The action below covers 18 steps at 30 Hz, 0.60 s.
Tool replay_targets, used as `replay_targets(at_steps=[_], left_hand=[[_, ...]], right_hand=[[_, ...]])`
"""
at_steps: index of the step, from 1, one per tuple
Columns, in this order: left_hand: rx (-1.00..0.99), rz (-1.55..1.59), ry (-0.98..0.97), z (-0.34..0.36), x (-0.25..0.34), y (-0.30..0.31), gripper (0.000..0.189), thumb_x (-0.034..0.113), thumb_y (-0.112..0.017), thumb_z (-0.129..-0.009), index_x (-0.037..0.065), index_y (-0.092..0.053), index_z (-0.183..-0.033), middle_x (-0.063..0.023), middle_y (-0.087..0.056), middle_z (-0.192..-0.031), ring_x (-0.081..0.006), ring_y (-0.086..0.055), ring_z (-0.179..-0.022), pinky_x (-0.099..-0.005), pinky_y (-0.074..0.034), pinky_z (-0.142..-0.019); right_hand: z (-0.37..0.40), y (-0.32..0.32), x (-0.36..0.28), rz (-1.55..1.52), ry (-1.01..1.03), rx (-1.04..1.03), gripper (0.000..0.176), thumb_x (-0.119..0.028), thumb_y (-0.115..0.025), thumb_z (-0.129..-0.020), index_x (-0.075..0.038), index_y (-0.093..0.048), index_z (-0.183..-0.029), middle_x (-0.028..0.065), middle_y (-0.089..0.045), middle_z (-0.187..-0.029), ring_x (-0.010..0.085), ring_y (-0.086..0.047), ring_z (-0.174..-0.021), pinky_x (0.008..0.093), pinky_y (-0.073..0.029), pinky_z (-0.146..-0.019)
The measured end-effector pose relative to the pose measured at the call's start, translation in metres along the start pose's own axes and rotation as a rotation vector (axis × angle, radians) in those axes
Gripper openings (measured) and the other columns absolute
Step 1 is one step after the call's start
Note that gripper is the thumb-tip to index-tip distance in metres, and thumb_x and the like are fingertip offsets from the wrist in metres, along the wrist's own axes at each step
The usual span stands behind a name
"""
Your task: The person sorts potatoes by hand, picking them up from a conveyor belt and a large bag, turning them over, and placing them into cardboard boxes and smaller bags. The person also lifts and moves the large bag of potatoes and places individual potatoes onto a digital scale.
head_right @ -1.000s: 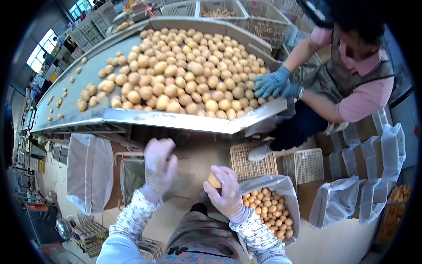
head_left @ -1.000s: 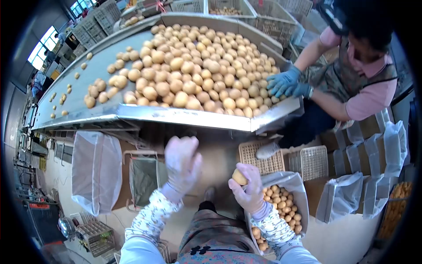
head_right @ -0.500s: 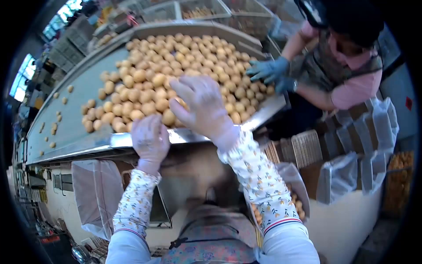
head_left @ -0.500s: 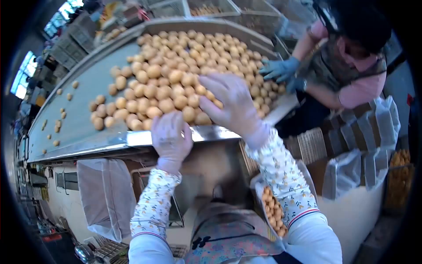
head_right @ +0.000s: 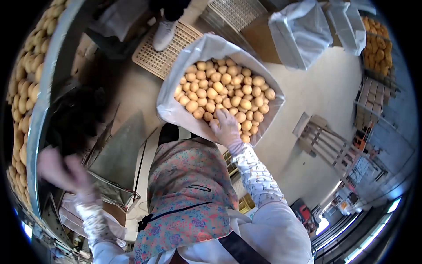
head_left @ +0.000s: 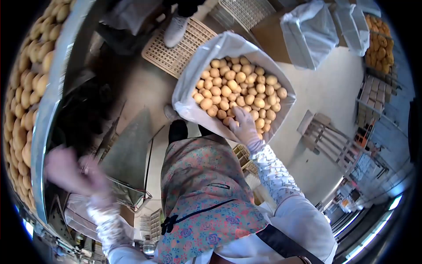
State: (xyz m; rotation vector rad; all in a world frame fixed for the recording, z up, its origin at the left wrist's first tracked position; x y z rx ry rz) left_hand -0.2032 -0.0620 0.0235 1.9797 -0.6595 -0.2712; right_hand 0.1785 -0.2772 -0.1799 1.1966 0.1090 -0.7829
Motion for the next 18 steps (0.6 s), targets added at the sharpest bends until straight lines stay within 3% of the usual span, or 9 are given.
replay_targets(at_steps=[2, 5, 7, 8, 11, 13, 15, 16, 18], left_hand=[[-0.301, 0.295, -0.122, 0.005, 0.088, -0.078, 0.065, 0.024, -0.071, -0.082, 0.002, -0.048, -0.138, -0.0199, -0.056, -0.13, -0.0363, -0.054, -0.118, -0.0551, -0.033, -0.108], [-0.429, 0.426, 0.144, 0.042, 0.149, -0.21, 0.065, 0.029, -0.069, -0.087, -0.001, -0.045, -0.14, -0.0211, -0.053, -0.135, -0.0385, -0.051, -0.123, -0.0482, -0.037, -0.106], [-0.711, 0.63, 0.414, 0.039, 0.167, -0.279, 0.052, 0.033, -0.063, -0.093, 0.003, -0.05, -0.133, -0.0225, -0.061, -0.118, -0.0395, -0.058, -0.108, -0.0471, -0.047, -0.089], [-0.823, 0.673, 0.402, 0.034, 0.176, -0.298, 0.042, 0.033, -0.058, -0.096, 0.004, -0.056, -0.126, -0.022, -0.064, -0.106, -0.0402, -0.061, -0.099, -0.048, -0.048, -0.083], [-0.652, 0.404, 0.452, 0.024, 0.196, -0.317, 0.033, 0.035, -0.058, -0.095, 0.007, -0.068, -0.11, -0.0185, -0.069, -0.094, -0.0393, -0.065, -0.087, -0.046, -0.051, -0.077], [-0.649, 0.369, 0.48, 0.021, 0.198, -0.318, 0.033, 0.037, -0.059, -0.095, 0.007, -0.069, -0.107, -0.0174, -0.069, -0.091, -0.0372, -0.066, -0.085, -0.0422, -0.052, -0.076], [-0.633, 0.309, 0.474, 0.019, 0.199, -0.316, 0.034, 0.04, -0.061, -0.094, 0.009, -0.07, -0.104, -0.0169, -0.07, -0.088, -0.0365, -0.067, -0.081, -0.0414, -0.053, -0.072], [-0.643, 0.284, 0.46, 0.017, 0.2, -0.317, 0.034, 0.04, -0.061, -0.094, 0.009, -0.07, -0.104, -0.0169, -0.07, -0.088, -0.0368, -0.067, -0.081, -0.0416, -0.053, -0.071], [-0.662, 0.225, 0.445, 0.017, 0.201, -0.316, 0.034, 0.041, -0.062, -0.093, 0.01, -0.07, -0.104, -0.0169, -0.07, -0.089, -0.0373, -0.067, -0.081, -0.0421, -0.053, -0.07]], right_hand=[[-0.03, 0.001, 0.029, 0.119, 0.093, 0.173, 0.047, -0.027, -0.065, -0.086, -0.003, -0.058, -0.125, 0.0197, -0.06, -0.118, 0.0384, -0.054, -0.113, 0.0481, -0.043, -0.099], [-0.096, 0.02, 0.069, 0.279, 0.22, 0.368, 0.045, -0.03, -0.066, -0.084, -0.006, -0.06, -0.121, 0.0189, -0.059, -0.118, 0.0381, -0.053, -0.114, 0.0511, -0.039, -0.1], [-0.146, 0.03, 0.097, 0.351, 0.106, 0.303, 0.048, -0.035, -0.066, -0.084, -0.008, -0.059, -0.122, 0.0178, -0.058, -0.118, 0.0373, -0.053, -0.113, 0.053, -0.036, -0.103], [-0.165, 0.027, 0.108, 0.352, 0.005, 0.25, 0.049, -0.037, -0.065, -0.084, -0.009, -0.058, -0.123, 0.0168, -0.058, -0.118, 0.0368, -0.053, -0.113, 0.0545, -0.033, -0.105], [-0.17, -0.017, 0.097, 0.353, -0.021, 0.43, 0.055, -0.049, -0.065, -0.079, -0.014, -0.057, -0.121, 0.0121, -0.058, -0.113, 0.0342, -0.052, -0.109, 0.0623, -0.025, -0.108], [-0.15, -0.015, 0.051, 0.201, 0.085, 0.269, 0.061, -0.051, -0.068, -0.076, -0.015, -0.056, -0.125, 0.0129, -0.055, -0.11, 0.0331, -0.053, -0.103, 0.0559, -0.032, -0.096], [-0.116, -0.058, 0.043, 0.082, 0.155, 0.305, 0.063, -0.047, -0.071, -0.074, -0.015, -0.056, -0.126, 0.0167, -0.053, -0.113, 0.0374, -0.052, -0.101, 0.055, -0.034, -0.094], [-0.101, -0.073, 0.036, 0.006, 0.223, 0.299, 0.058, -0.044, -0.07, -0.076, -0.015, -0.057, -0.124, 0.0193, -0.053, -0.116, 0.0402, -0.05, -0.109, 0.0608, -0.033, -0.095], [-0.094, -0.076, 0.026, -0.08, 0.286, 0.21, 0.043, -0.034, -0.066, -0.082, -0.011, -0.059, -0.117, 0.0182, -0.055, -0.116, 0.0389, -0.054, -0.106, 0.0541, -0.041, -0.092]])
Point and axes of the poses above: each hand's wrist, its own z-axis away from the middle knuckle, its own y-axis out of the back of the hand, x = y × z, the point moved 3 cm from there along -z, towards the middle knuckle
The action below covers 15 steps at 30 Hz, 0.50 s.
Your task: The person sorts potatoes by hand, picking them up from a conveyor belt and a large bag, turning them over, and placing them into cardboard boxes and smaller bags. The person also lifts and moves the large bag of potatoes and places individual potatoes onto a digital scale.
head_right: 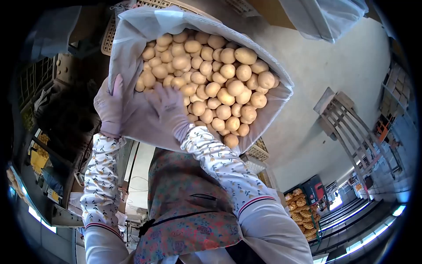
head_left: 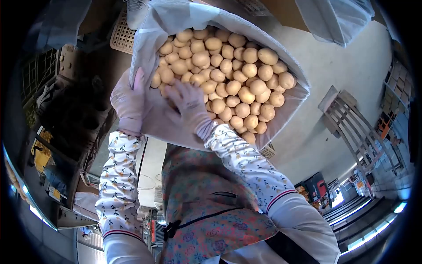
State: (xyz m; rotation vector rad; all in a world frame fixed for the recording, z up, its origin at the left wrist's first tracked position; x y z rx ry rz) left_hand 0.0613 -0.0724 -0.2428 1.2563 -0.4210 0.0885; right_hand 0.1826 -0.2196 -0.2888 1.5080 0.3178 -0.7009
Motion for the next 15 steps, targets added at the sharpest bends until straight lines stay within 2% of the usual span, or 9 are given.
replay_targets(at_steps=[2, 4, 5, 7, 9, 10, 12, 13, 15], left_hand=[[0.025, -0.008, -0.023, 0.001, 0.001, -0.002, 0.033, 0.041, -0.063, -0.093, 0.01, -0.071, -0.103, -0.0168, -0.07, -0.089, -0.0376, -0.067, -0.081, -0.0423, -0.053, -0.07], [0.044, -0.026, -0.037, 0.003, 0.001, -0.003, 0.032, 0.04, -0.063, -0.093, 0.01, -0.071, -0.103, -0.0166, -0.07, -0.089, -0.0373, -0.067, -0.081, -0.0416, -0.053, -0.07], [0.027, -0.019, -0.015, 0.005, 0.001, -0.002, 0.032, 0.039, -0.063, -0.093, 0.01, -0.071, -0.103, -0.0164, -0.07, -0.089, -0.037, -0.067, -0.081, -0.041, -0.053, -0.07], [0.0, -0.001, 0.02, 0.002, 0.007, 0.0, 0.031, 0.038, -0.063, -0.094, 0.01, -0.071, -0.102, -0.016, -0.07, -0.088, -0.0364, -0.067, -0.081, -0.0399, -0.053, -0.07], [0.03, -0.012, -0.017, 0.001, 0.007, 0.0, 0.031, 0.038, -0.063, -0.094, 0.01, -0.072, -0.102, -0.0152, -0.07, -0.088, -0.0355, -0.067, -0.081, -0.0387, -0.053, -0.07], [0.041, -0.02, -0.033, 0.002, 0.006, 0.001, 0.03, 0.038, -0.063, -0.094, 0.01, -0.072, -0.102, -0.0149, -0.07, -0.088, -0.0351, -0.068, -0.08, -0.0382, -0.053, -0.069], [0.031, 0.001, -0.011, 0.001, 0.003, 0.0, 0.03, 0.038, -0.063, -0.094, 0.01, -0.072, -0.101, -0.0145, -0.071, -0.088, -0.0345, -0.068, -0.08, -0.038, -0.053, -0.069], [0.03, 0.015, -0.002, 0.0, 0.003, 0.0, 0.03, 0.038, -0.063, -0.094, 0.01, -0.072, -0.101, -0.0143, -0.071, -0.088, -0.0342, -0.068, -0.08, -0.0379, -0.053, -0.069], [0.014, 0.016, 0.004, 0.0, 0.003, 0.002, 0.03, 0.038, -0.062, -0.094, 0.01, -0.071, -0.102, -0.014, -0.07, -0.088, -0.0356, -0.067, -0.082, -0.0411, -0.052, -0.071]], right_hand=[[-0.007, 0.008, -0.001, -0.251, -0.015, -0.128, 0.036, -0.025, -0.062, -0.084, -0.007, -0.057, -0.114, 0.0182, -0.056, -0.111, 0.0365, -0.057, -0.098, 0.0477, -0.046, -0.087], [-0.034, 0.025, 0.015, -0.286, -0.054, -0.03, 0.025, -0.02, -0.059, -0.085, -0.005, -0.057, -0.106, 0.0165, -0.058, -0.101, 0.0357, -0.058, -0.09, 0.0443, -0.048, -0.081], [-0.063, 0.033, 0.041, -0.195, -0.084, 0.13, 0.019, -0.018, -0.059, -0.086, -0.006, -0.058, -0.1, 0.0148, -0.059, -0.093, 0.0362, -0.057, -0.086, 0.0441, -0.048, -0.078], [-0.103, 0.024, 0.083, 0.125, -0.088, 0.106, 0.032, -0.03, -0.06, -0.085, -0.005, -0.059, -0.106, 0.0158, -0.06, -0.1, 0.0357, -0.058, -0.091, 0.0462, -0.047, -0.08], [-0.127, 0.008, 0.108, 0.398, -0.178, -0.146, 0.049, -0.043, -0.061, -0.086, -0.006, -0.06, -0.117, 0.0176, -0.061, -0.111, 0.0348, -0.061, -0.101, 0.0465, -0.048, -0.087], [-0.133, 0.009, 0.109, 0.453, -0.123, -0.031, 0.053, -0.048, -0.06, -0.087, -0.005, -0.061, -0.117, 0.018, -0.062, -0.112, 0.0345, -0.061, -0.106, 0.0456, -0.048, -0.09], [-0.141, 0.006, 0.11, 0.423, -0.183, -0.12, 0.053, -0.049, -0.059, -0.087, -0.006, -0.062, -0.118, 0.018, -0.063, -0.11, 0.0347, -0.063, -0.102, 0.0464, -0.049, -0.087], [-0.143, 0.001, 0.115, 0.377, -0.202, -0.163, 0.053, -0.049, -0.057, -0.087, -0.005, -0.062, -0.117, 0.0179, -0.065, -0.102, 0.0343, -0.065, -0.096, 0.0469, -0.051, -0.085], [-0.135, 0.006, 0.117, 0.193, -0.366, -0.313, 0.055, -0.05, -0.056, -0.086, -0.005, -0.062, -0.117, 0.0191, -0.067, -0.1, 0.0352, -0.066, -0.095, 0.046, -0.051, -0.087]])
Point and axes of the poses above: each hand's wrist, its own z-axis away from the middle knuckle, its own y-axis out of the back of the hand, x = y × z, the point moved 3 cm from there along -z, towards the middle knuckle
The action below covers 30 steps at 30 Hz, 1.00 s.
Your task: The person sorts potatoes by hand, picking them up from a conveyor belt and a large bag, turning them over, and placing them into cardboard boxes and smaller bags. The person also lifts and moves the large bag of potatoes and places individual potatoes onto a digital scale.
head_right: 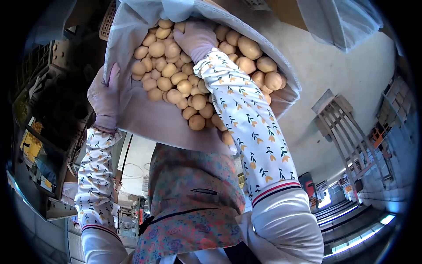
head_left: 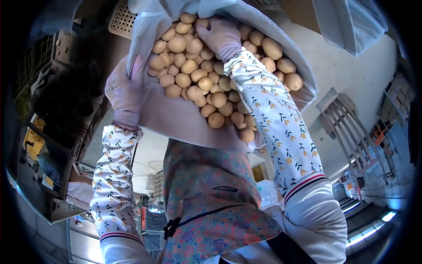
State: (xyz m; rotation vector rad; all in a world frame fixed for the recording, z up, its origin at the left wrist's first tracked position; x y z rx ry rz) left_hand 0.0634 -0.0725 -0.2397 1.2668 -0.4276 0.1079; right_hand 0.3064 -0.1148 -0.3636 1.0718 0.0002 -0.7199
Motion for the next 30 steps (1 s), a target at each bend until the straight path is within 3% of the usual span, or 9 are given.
replay_targets(at_steps=[2, 5, 6, 9, 13, 19, 21, 24, 30], left_hand=[[-0.008, -0.002, -0.001, -0.002, 0.0, -0.002, 0.03, 0.038, -0.061, -0.093, 0.011, -0.071, -0.102, -0.0143, -0.07, -0.088, -0.0362, -0.066, -0.083, -0.0429, -0.052, -0.072], [-0.023, -0.02, -0.023, 0.0, -0.008, -0.008, 0.031, 0.039, -0.063, -0.092, 0.01, -0.071, -0.1, -0.0157, -0.069, -0.086, -0.0363, -0.066, -0.081, -0.0442, -0.052, -0.071], [-0.022, -0.007, -0.043, -0.001, -0.015, -0.011, 0.031, 0.039, -0.063, -0.092, 0.01, -0.071, -0.099, -0.016, -0.069, -0.085, -0.0366, -0.066, -0.081, -0.045, -0.051, -0.071], [0.007, 0.009, -0.056, -0.005, -0.019, -0.014, 0.031, 0.039, -0.062, -0.092, 0.009, -0.07, -0.097, -0.0164, -0.068, -0.081, -0.0375, -0.065, -0.077, -0.0477, -0.051, -0.069], [-0.011, 0.029, -0.032, -0.004, -0.014, -0.012, 0.031, 0.037, -0.06, -0.093, 0.008, -0.068, -0.1, -0.0152, -0.067, -0.079, -0.0381, -0.064, -0.075, -0.0497, -0.05, -0.069], [-0.041, 0.047, -0.097, -0.003, -0.015, -0.013, 0.029, 0.034, -0.057, -0.094, 0.01, -0.065, -0.108, -0.0139, -0.069, -0.085, -0.0357, -0.065, -0.08, -0.0479, -0.05, -0.073], [-0.049, -0.014, -0.082, -0.003, -0.012, -0.011, 0.03, 0.035, -0.056, -0.094, 0.01, -0.064, -0.109, -0.0136, -0.069, -0.086, -0.0354, -0.065, -0.081, -0.0479, -0.05, -0.073], [-0.036, -0.028, -0.079, -0.004, -0.008, -0.007, 0.031, 0.036, -0.055, -0.095, 0.01, -0.063, -0.111, -0.0133, -0.069, -0.087, -0.0352, -0.065, -0.081, -0.0477, -0.05, -0.075], [-0.057, -0.017, -0.047, -0.003, -0.009, -0.009, 0.033, 0.038, -0.054, -0.096, 0.01, -0.063, -0.11, -0.0133, -0.07, -0.089, -0.0349, -0.065, -0.083, -0.047, -0.05, -0.076]], right_hand=[[0.006, 0.006, 0.0, -0.124, -0.129, -0.188, 0.061, -0.046, -0.061, -0.082, 0.0, -0.058, -0.121, 0.0225, -0.068, -0.102, 0.0364, -0.066, -0.1, 0.0425, -0.051, -0.094], [0.016, -0.015, 0.003, -0.822, -0.406, -0.35, 0.063, -0.04, -0.066, -0.08, 0.004, -0.053, -0.124, 0.0277, -0.065, -0.112, 0.0407, -0.063, -0.107, 0.0417, -0.048, -0.098], [0.03, -0.016, 0.0, -0.569, -0.163, 0.241, 0.057, -0.032, -0.066, -0.082, 0.006, -0.051, -0.122, 0.0295, -0.063, -0.114, 0.043, -0.061, -0.108, 0.0432, -0.047, -0.098], [0.029, -0.034, 0.002, -0.51, -0.219, 0.374, 0.049, -0.026, -0.062, -0.086, 0.004, -0.052, -0.122, 0.0254, -0.064, -0.11, 0.0372, -0.065, -0.099, 0.0418, -0.052, -0.088], [-0.001, -0.046, 0.021, -0.681, -0.361, -0.031, 0.038, -0.022, -0.056, -0.092, 0.0, -0.057, -0.124, 0.0106, -0.066, -0.086, 0.015, -0.061, -0.062, 0.0293, -0.055, -0.057], [-0.004, -0.014, -0.014, -0.79, -0.601, -0.578, 0.039, -0.035, -0.054, -0.097, -0.001, -0.059, -0.115, 0.011, -0.067, -0.084, 0.0179, -0.063, -0.057, 0.0253, -0.056, -0.05], [-0.019, -0.017, -0.008, -0.608, -0.539, -0.444, 0.043, -0.046, -0.057, -0.095, -0.003, -0.061, -0.103, 0.0113, -0.064, -0.069, 0.0171, -0.06, -0.05, 0.0241, -0.054, -0.044], [-0.024, -0.015, -0.008, -0.385, -0.452, -0.349, 0.042, -0.046, -0.058, -0.095, -0.004, -0.061, -0.102, 0.0106, -0.064, -0.069, 0.0166, -0.059, -0.049, 0.0238, -0.053, -0.043], [-0.043, -0.03, 0.021, -0.632, -0.475, -0.731, 0.038, -0.045, -0.061, -0.094, -0.008, -0.061, -0.101, 0.0059, -0.06, -0.068, 0.0132, -0.053, -0.046, 0.0204, -0.044, -0.037]])
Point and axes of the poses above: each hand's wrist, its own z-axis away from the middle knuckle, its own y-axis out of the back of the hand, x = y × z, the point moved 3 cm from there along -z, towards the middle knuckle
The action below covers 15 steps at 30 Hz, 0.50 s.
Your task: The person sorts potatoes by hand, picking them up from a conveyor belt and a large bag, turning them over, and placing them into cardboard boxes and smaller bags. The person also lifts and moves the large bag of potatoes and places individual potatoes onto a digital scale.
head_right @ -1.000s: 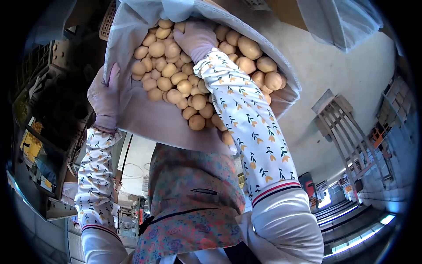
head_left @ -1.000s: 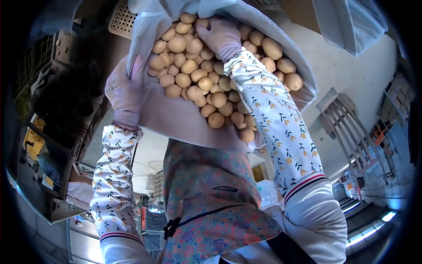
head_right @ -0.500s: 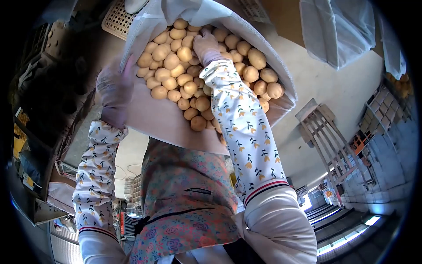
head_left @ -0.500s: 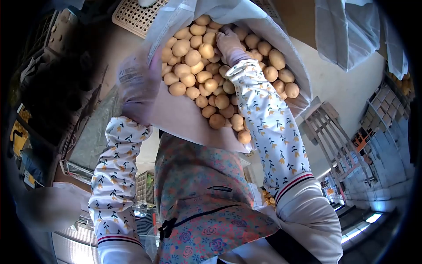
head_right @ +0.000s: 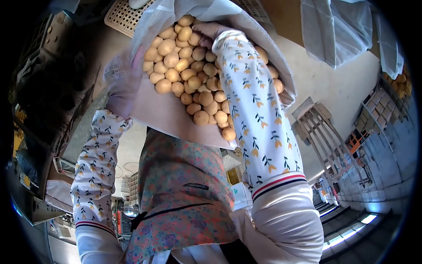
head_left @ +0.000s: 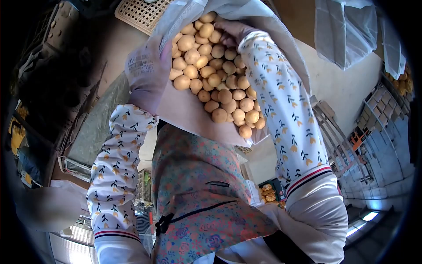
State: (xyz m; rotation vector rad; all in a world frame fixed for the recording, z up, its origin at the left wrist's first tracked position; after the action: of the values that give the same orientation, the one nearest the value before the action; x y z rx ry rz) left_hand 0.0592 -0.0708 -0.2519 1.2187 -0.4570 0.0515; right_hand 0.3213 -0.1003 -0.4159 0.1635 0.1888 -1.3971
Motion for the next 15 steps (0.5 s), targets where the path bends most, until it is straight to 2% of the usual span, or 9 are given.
replay_targets(at_steps=[1, 4, 7, 8, 9, 10, 12, 14, 15], left_hand=[[-0.007, 0.015, 0.002, 0.0, 0.001, 0.001, 0.033, 0.038, -0.054, -0.096, 0.01, -0.063, -0.11, -0.0134, -0.07, -0.089, -0.0348, -0.065, -0.083, -0.0469, -0.05, -0.076], [-0.012, -0.009, -0.025, -0.003, -0.002, 0.001, 0.033, 0.038, -0.055, -0.096, 0.009, -0.063, -0.109, -0.0139, -0.07, -0.088, -0.035, -0.065, -0.083, -0.0471, -0.05, -0.076], [-0.002, 0.008, -0.016, -0.003, 0.001, 0.002, 0.031, 0.037, -0.055, -0.095, 0.009, -0.063, -0.107, -0.0137, -0.069, -0.087, -0.0352, -0.065, -0.082, -0.047, -0.05, -0.075], [-0.007, 0.012, -0.017, -0.004, 0.001, 0.002, 0.031, 0.036, -0.056, -0.095, 0.008, -0.063, -0.107, -0.0136, -0.069, -0.087, -0.0353, -0.065, -0.081, -0.0469, -0.05, -0.074], [-0.014, 0.012, -0.014, -0.004, 0.002, 0.003, 0.03, 0.035, -0.056, -0.095, 0.008, -0.063, -0.106, -0.0135, -0.069, -0.087, -0.0354, -0.065, -0.081, -0.0468, -0.05, -0.074], [-0.024, 0.012, -0.009, -0.003, 0.002, 0.003, 0.029, 0.035, -0.056, -0.095, 0.008, -0.063, -0.105, -0.0134, -0.069, -0.087, -0.0355, -0.065, -0.08, -0.0467, -0.05, -0.073], [0.001, 0.037, -0.025, -0.004, 0.002, 0.003, 0.028, 0.034, -0.057, -0.095, 0.008, -0.063, -0.104, -0.0133, -0.069, -0.086, -0.0356, -0.065, -0.08, -0.0464, -0.05, -0.073], [0.02, 0.048, -0.043, -0.003, 0.003, 0.002, 0.028, 0.034, -0.057, -0.094, 0.008, -0.063, -0.104, -0.0134, -0.069, -0.086, -0.0356, -0.065, -0.08, -0.0463, -0.05, -0.073], [0.025, 0.044, -0.05, -0.002, 0.003, 0.001, 0.028, 0.034, -0.057, -0.094, 0.008, -0.063, -0.105, -0.0135, -0.069, -0.086, -0.0356, -0.065, -0.08, -0.0463, -0.05, -0.073]], right_hand=[[-0.003, 0.006, 0.001, -0.17, -0.162, -0.158, 0.034, -0.044, -0.062, -0.095, -0.011, -0.062, -0.103, 0.0025, -0.057, -0.066, 0.0091, -0.049, -0.045, 0.018, -0.036, -0.034], [-0.008, 0.007, 0.01, -0.13, -0.164, -0.197, 0.025, -0.043, -0.061, -0.094, -0.018, -0.061, -0.095, -0.003, -0.052, -0.062, 0.005, -0.043, -0.044, 0.0155, -0.031, -0.032], [-0.004, 0.007, 0.002, -0.077, -0.218, -0.411, 0.028, -0.048, -0.064, -0.091, -0.021, -0.06, -0.091, -0.0051, -0.051, -0.061, 0.0042, -0.044, -0.046, 0.0167, -0.035, -0.037], [-0.002, -0.009, 0.001, 0.353, -0.079, -0.159, 0.031, -0.054, -0.066, -0.087, -0.024, -0.061, -0.091, -0.0058, -0.052, -0.061, 0.0041, -0.045, -0.049, 0.019, -0.039, -0.044], [0.006, -0.029, 0.001, 0.313, -0.118, -0.101, 0.036, -0.059, -0.066, -0.085, -0.024, -0.063, -0.094, -0.0062, -0.053, -0.061, 0.0051, -0.047, -0.05, 0.0211, -0.04, -0.048], [0.02, -0.031, -0.004, 0.321, -0.005, -0.208, 0.045, -0.061, -0.065, -0.085, -0.018, -0.065, -0.099, 0.0, -0.057, -0.065, 0.0088, -0.051, -0.052, 0.0242, -0.044, -0.049], [0.041, -0.038, -0.005, 0.208, 0.021, -0.292, 0.049, -0.053, -0.068, -0.085, -0.014, -0.064, -0.114, 0.0074, -0.063, -0.074, 0.0123, -0.056, -0.055, 0.0253, -0.049, -0.051], [0.065, -0.053, 0.014, -0.143, 0.067, -0.365, 0.046, -0.029, -0.073, -0.086, -0.015, -0.058, -0.128, 0.0096, -0.066, -0.085, 0.0124, -0.06, -0.063, 0.0227, -0.052, -0.055], [0.08, -0.059, 0.031, -0.379, 0.201, -0.459, 0.049, -0.017, -0.073, -0.086, -0.013, -0.055, -0.131, 0.0105, -0.067, -0.091, 0.0127, -0.063, -0.069, 0.022, -0.053, -0.058]])
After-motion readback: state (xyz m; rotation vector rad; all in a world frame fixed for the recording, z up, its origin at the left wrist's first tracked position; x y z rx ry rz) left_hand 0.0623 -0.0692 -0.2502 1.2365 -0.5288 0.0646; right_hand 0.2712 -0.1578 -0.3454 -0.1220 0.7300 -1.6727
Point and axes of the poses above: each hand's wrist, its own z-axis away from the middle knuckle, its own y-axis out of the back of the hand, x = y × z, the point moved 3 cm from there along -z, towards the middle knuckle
